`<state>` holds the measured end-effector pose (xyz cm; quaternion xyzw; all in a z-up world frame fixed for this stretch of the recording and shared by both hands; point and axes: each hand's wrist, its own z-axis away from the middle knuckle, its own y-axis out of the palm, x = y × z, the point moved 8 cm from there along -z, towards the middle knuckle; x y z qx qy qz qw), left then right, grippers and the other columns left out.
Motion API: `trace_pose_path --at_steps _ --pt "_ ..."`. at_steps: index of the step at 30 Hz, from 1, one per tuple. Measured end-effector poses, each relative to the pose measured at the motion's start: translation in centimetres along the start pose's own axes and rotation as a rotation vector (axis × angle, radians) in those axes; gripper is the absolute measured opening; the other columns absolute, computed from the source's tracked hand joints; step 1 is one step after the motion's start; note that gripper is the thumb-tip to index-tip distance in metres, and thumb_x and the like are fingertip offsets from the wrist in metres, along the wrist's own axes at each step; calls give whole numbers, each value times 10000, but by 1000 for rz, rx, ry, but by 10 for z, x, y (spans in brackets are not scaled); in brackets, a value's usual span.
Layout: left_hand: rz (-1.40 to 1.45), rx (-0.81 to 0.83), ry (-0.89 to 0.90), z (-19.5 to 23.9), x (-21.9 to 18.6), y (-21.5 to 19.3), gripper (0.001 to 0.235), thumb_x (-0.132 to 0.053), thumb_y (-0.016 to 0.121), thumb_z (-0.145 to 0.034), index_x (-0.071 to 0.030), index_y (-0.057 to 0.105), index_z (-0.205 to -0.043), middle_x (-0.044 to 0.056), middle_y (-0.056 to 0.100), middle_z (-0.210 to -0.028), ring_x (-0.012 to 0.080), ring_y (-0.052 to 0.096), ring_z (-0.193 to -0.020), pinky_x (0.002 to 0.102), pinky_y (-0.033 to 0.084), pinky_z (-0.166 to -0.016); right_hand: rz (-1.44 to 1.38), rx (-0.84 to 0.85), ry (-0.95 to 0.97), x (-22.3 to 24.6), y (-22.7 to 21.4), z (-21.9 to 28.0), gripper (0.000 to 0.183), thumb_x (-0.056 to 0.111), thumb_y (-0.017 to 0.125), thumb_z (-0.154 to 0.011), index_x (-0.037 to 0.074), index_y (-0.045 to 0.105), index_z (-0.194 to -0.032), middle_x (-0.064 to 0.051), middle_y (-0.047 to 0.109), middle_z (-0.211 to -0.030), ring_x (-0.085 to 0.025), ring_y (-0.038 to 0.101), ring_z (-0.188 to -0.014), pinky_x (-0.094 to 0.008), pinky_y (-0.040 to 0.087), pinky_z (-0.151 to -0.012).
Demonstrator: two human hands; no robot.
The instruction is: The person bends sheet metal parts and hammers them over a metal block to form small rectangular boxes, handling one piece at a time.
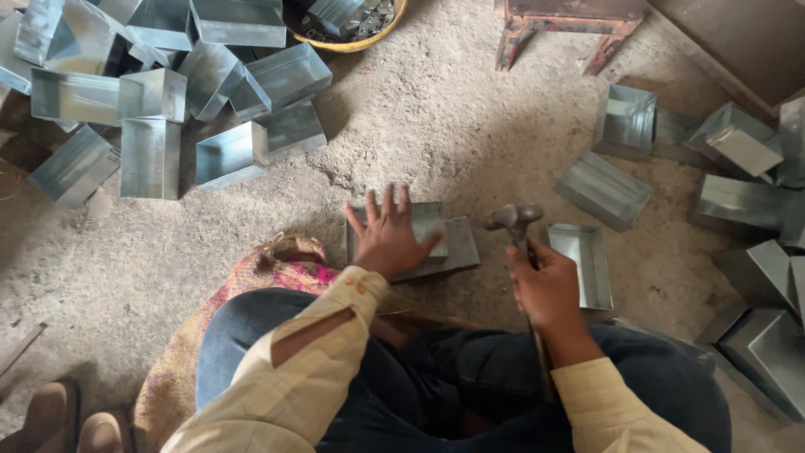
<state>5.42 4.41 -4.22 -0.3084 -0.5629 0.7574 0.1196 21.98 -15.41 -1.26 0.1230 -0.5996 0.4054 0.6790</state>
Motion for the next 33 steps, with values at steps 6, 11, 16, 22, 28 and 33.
trace_pose_path --at_steps 6,11,16,22,28,33 --pt "-195 260 -210 14 2 6 1159 -604 640 -865 -65 -25 -1647 256 -81 -1704 493 -93 -1549 731 -101 -1101 -388 -8 305 -38 1 -9 226 197 688 -969 -14 610 -947 -67 564 -696 -159 498 -481 -339 381 -406" --pt "-257 352 -109 9 21 -25 1154 -581 672 -826 -250 -104 -1614 164 -164 -1707 428 -90 -1566 770 -67 -1118 -422 -4 296 -30 4 -2 181 189 684 -952 12 642 -954 -69 553 -685 -166 481 -471 -334 365 -396" --pt "200 299 -429 -12 79 -4 1134 -577 629 -880 -191 -64 -1690 194 377 -1623 403 410 -1473 688 89 -1251 -357 32 298 -20 8 5 191 195 679 -956 7 675 -989 -52 558 -683 -139 489 -477 -316 380 -403" --pt "199 238 -376 -14 70 11 423 -443 497 -1001 -258 677 -1336 147 664 -1345 366 650 -1233 482 510 -1057 -328 63 293 -24 11 5 207 191 672 -962 -12 665 -1007 -42 545 -685 -125 481 -476 -310 378 -402" --pt "71 98 -101 -10 24 -33 418 -172 470 -963 -269 652 -1327 169 680 -1249 371 666 -1162 494 524 -1002 -102 74 146 -14 5 6 248 199 709 -921 -42 719 -979 -41 562 -631 -141 481 -452 -342 374 -401" --pt "-173 -241 391 8 -26 -48 268 -135 577 -870 -158 667 -1122 120 651 -1108 343 599 -1111 572 369 -1023 323 -22 -297 71 -26 29 332 245 752 -874 118 741 -1181 -48 547 -554 -102 483 -505 -333 418 -464"
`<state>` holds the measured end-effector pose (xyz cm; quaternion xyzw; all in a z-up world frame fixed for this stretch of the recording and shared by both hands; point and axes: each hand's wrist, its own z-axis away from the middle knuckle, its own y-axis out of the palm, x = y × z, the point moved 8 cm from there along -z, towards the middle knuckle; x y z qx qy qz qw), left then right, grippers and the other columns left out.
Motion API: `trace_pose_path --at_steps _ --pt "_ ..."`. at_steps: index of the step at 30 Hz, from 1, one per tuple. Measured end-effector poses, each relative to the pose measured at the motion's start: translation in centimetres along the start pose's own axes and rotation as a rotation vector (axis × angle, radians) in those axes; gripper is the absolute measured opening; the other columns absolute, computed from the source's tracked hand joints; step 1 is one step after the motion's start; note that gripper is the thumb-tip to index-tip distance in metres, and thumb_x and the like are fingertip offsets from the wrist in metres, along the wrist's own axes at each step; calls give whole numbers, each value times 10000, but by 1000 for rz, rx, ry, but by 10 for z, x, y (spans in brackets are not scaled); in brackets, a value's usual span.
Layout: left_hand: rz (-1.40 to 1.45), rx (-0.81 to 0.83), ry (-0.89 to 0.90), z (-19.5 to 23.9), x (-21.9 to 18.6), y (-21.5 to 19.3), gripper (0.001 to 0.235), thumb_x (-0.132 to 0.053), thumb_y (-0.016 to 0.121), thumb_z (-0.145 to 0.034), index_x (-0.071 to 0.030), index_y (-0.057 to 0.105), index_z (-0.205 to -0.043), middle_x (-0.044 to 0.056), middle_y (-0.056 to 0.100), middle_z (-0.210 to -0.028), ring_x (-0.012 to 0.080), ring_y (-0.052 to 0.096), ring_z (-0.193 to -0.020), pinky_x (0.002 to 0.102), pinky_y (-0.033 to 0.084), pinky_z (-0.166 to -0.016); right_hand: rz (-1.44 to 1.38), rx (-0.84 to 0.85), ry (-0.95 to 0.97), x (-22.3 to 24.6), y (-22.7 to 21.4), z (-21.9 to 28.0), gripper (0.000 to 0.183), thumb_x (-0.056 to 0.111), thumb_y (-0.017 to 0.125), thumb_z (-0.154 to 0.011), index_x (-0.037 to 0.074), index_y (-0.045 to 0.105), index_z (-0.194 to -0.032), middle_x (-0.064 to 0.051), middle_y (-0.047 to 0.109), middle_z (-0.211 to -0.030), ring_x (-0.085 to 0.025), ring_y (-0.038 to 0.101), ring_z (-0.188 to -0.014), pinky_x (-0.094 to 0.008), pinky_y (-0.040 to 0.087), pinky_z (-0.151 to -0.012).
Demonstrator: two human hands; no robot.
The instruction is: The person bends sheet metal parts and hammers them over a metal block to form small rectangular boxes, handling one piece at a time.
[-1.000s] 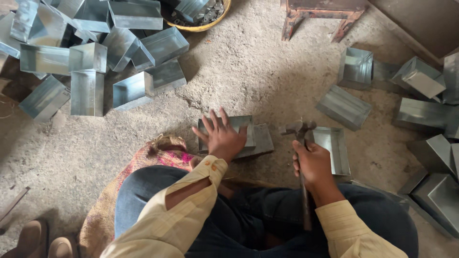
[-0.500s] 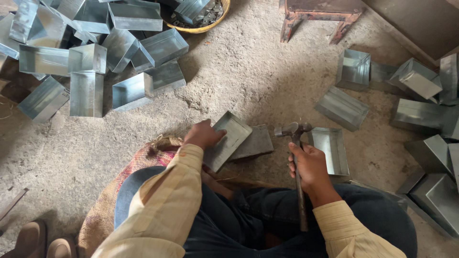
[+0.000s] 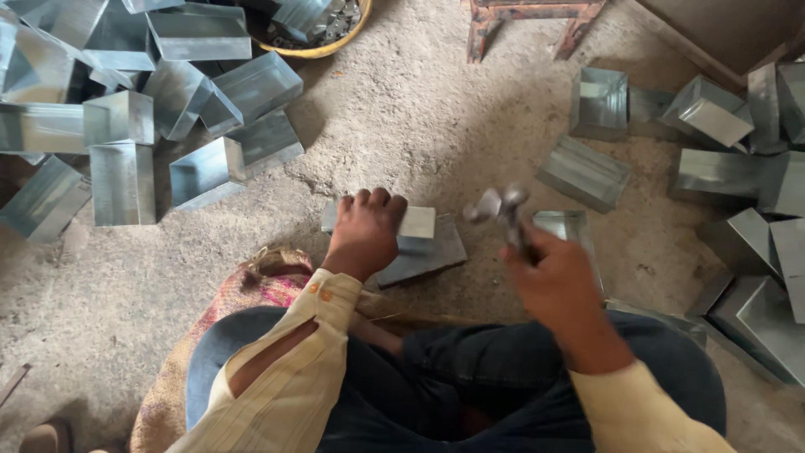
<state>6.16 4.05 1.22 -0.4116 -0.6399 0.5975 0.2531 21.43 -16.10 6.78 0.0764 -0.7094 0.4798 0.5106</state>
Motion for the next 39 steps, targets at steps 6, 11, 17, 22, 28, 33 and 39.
trace_pose_path --at_steps 6,11,17,22,28,33,39 --pt "-31 181 -58 0 -1 18 295 -163 620 -842 -180 666 -1133 49 673 -1093 283 613 -1153 533 359 -1082 90 -305 -406 84 -66 30 401 230 724 -909 107 703 -1290 -104 604 -601 -152 535 -499 -348 425 -493" --pt "-56 159 -49 -2 -5 11 323 -166 656 -813 -187 670 -1135 55 679 -1087 287 611 -1151 547 342 -1082 96 -196 -403 46 -8 9 480 212 703 -910 58 650 -1362 -136 656 -675 -164 575 -549 -335 465 -536" --pt "-75 152 -35 -3 -9 10 323 -161 674 -791 -188 678 -1113 52 675 -1083 274 610 -1153 537 343 -1095 195 71 -226 21 40 0 561 193 683 -912 9 598 -1435 -169 709 -748 -176 616 -599 -322 504 -578" --pt "-51 125 -26 -5 -15 15 294 -143 660 -783 -197 694 -1071 58 673 -1056 277 606 -1149 537 338 -1084 -50 -223 -272 37 4 14 442 190 665 -975 -9 629 -1369 -191 698 -801 -230 637 -584 -356 497 -545" --pt "-35 111 -7 -5 -15 16 266 -143 591 -900 -220 708 -1126 52 683 -1064 261 617 -1145 522 358 -1111 82 20 -133 -2 45 -3 420 216 713 -905 5 684 -1267 -189 655 -677 -196 595 -509 -368 473 -521" --pt "-62 113 -120 -4 0 18 303 -294 570 -1002 -249 674 -1282 18 694 -1257 246 584 -1283 515 308 -1195 55 31 120 -34 37 -9 278 241 722 -909 54 755 -1111 -165 648 -615 -218 574 -506 -383 453 -525" --pt "95 446 -121 11 0 36 1165 -794 791 -750 -117 272 -1542 146 345 -1562 415 295 -1437 744 40 -1113 44 -132 -177 12 7 -1 314 175 734 -945 -11 720 -1199 -134 695 -778 -152 612 -609 -318 487 -571"
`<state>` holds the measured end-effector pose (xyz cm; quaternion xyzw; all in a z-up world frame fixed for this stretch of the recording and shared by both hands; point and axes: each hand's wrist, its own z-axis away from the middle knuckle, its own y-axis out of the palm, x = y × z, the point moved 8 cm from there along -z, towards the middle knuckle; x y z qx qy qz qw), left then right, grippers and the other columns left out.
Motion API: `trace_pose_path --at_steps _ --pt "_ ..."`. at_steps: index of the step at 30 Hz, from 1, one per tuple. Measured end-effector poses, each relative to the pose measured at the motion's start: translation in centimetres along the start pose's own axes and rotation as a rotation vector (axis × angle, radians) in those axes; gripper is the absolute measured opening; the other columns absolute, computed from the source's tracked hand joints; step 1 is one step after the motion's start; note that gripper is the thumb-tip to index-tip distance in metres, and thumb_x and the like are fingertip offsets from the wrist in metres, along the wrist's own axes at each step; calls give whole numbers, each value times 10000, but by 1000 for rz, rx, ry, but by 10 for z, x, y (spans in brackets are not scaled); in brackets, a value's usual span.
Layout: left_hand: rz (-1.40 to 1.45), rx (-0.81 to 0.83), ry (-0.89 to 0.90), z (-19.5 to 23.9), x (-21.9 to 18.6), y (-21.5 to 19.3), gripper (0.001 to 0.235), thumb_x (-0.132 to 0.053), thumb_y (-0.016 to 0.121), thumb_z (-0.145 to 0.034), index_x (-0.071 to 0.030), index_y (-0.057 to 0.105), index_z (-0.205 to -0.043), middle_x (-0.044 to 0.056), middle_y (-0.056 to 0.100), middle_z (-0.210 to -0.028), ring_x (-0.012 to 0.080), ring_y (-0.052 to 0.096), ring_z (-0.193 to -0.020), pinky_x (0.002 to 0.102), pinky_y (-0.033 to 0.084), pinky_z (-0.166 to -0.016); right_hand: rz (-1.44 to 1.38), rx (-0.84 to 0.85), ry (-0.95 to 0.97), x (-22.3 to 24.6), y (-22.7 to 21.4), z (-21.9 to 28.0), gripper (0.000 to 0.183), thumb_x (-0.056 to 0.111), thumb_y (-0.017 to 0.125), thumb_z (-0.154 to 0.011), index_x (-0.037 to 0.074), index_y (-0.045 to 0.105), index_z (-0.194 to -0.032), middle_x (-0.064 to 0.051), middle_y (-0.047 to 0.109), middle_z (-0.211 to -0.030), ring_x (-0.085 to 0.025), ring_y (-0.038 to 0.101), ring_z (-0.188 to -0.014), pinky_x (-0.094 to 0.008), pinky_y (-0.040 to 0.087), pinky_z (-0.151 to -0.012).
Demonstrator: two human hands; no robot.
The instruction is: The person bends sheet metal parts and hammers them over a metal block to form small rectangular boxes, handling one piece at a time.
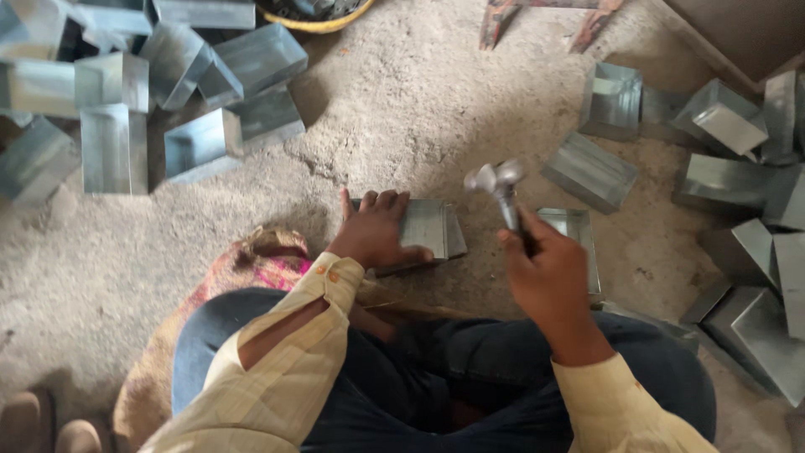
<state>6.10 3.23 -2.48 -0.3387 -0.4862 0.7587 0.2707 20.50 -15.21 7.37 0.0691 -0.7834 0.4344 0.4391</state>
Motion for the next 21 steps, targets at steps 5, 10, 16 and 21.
trace_pose_path --at_steps 5,10,16,21 --pt "-110 33 23 1 -2 10 1303 -567 930 -562 -178 235 -1594 114 344 -1571 413 321 -1445 720 67 -1179 -136 -148 -286 43 -28 11 415 108 690 -1036 -59 609 -1408 -86 690 -837 -114 630 -669 -274 504 -607" --pt "-138 18 48 -2 -3 11 1179 -392 904 -641 -203 254 -1607 121 412 -1509 416 368 -1415 683 107 -1207 57 48 -250 5 41 -2 328 153 706 -983 2 682 -1272 -175 675 -816 -224 681 -697 -346 513 -630" --pt "-85 8 24 4 -3 0 1147 -370 906 -621 -217 292 -1578 102 412 -1503 406 336 -1439 635 107 -1234 179 53 -36 -14 36 3 371 223 726 -927 42 720 -1251 -200 652 -726 -240 627 -579 -361 469 -571" --pt "-77 -40 34 1 3 3 1122 -355 889 -634 -228 299 -1580 87 403 -1539 406 349 -1437 655 120 -1218 -40 -110 -168 21 13 12 386 239 688 -985 22 685 -1303 -151 647 -751 -171 581 -600 -326 462 -567"
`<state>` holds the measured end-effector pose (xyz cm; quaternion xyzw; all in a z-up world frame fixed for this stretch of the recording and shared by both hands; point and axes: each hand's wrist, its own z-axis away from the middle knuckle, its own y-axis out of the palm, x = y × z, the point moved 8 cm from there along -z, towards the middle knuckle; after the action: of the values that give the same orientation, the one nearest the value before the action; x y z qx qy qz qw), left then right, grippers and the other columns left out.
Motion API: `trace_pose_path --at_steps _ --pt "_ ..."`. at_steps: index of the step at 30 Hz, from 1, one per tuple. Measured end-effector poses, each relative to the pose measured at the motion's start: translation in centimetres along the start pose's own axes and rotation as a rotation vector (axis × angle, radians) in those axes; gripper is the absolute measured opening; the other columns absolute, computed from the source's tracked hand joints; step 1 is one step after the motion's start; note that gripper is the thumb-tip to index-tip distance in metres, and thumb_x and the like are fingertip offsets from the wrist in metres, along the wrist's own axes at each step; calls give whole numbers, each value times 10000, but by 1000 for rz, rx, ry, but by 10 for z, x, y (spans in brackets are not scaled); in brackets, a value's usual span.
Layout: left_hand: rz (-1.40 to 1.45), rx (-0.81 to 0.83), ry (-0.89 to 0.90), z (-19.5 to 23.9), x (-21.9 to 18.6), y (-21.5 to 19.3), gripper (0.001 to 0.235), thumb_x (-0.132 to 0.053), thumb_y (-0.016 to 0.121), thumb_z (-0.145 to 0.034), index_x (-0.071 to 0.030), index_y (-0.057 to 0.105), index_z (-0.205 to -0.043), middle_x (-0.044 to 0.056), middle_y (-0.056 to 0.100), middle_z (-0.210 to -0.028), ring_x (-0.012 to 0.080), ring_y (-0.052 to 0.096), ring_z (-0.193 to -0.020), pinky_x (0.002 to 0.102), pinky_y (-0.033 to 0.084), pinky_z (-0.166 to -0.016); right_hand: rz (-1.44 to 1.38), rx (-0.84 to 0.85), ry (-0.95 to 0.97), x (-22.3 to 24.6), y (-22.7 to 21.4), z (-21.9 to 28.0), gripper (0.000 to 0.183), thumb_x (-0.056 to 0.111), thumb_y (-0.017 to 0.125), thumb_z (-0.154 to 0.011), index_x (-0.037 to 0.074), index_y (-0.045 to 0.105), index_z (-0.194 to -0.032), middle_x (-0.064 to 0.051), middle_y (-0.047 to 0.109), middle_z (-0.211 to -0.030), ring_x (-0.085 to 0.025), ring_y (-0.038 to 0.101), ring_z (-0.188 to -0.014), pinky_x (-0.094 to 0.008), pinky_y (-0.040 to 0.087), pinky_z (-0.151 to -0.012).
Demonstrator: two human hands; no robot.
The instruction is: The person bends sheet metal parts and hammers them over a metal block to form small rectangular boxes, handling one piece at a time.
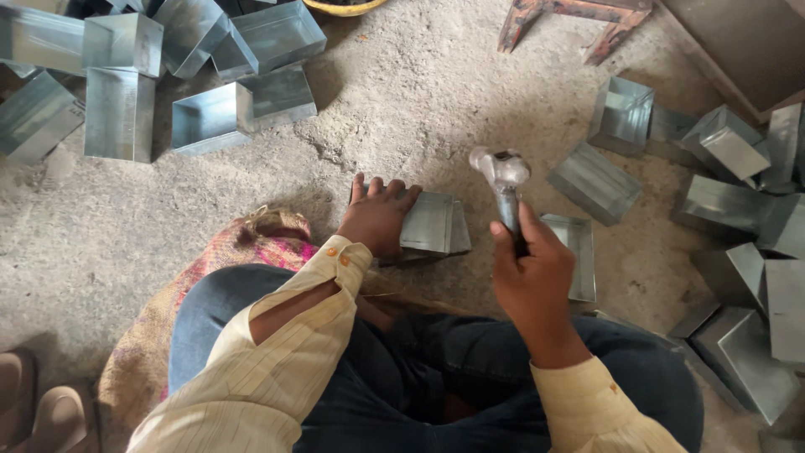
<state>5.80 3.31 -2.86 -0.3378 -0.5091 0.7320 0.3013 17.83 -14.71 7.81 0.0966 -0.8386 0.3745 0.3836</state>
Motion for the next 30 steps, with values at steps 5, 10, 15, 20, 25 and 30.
trace_pose_path --at_steps 5,10,15,20,25,30 --pt "5 37 -35 -2 6 1 1152 -364 895 -647 -234 253 -1594 96 379 -1555 416 311 -1458 648 97 -1221 140 348 218 -47 51 -1 307 189 747 -932 7 743 -1179 -129 605 -643 -131 547 -527 -295 426 -525" --pt "58 9 -116 -4 26 -3 1171 -371 908 -644 -260 244 -1602 84 362 -1584 418 300 -1471 645 84 -1229 85 204 245 -35 21 10 401 202 721 -917 35 705 -1281 -145 631 -622 -179 566 -522 -338 438 -513" --pt "75 45 -165 -4 33 -3 1202 -407 926 -641 -265 227 -1609 96 354 -1590 423 272 -1490 609 73 -1253 20 244 283 -50 39 20 448 259 690 -930 66 690 -1335 -169 634 -615 -227 566 -523 -374 445 -515" --pt "64 20 -152 0 35 -11 1199 -446 917 -621 -260 253 -1602 105 376 -1586 451 289 -1482 598 162 -1228 117 320 159 -53 50 21 405 255 735 -913 18 725 -1241 -110 625 -662 -81 529 -546 -285 428 -523" --pt "191 178 -144 -2 55 -8 1266 -651 849 -609 -255 229 -1638 154 410 -1605 436 328 -1500 582 228 -1241 -16 56 149 -9 -21 3 357 228 745 -965 17 728 -1253 -44 592 -672 -45 494 -623 -265 406 -529" --pt "879 500 -360 18 89 45 1343 -890 582 -612 -206 75 -1651 232 286 -1646 357 244 -1555 515 260 -1223 -364 -267 -48 41 -101 8 322 307 546 -1205 -8 603 -1173 -38 575 -795 -99 527 -624 -254 431 -580"
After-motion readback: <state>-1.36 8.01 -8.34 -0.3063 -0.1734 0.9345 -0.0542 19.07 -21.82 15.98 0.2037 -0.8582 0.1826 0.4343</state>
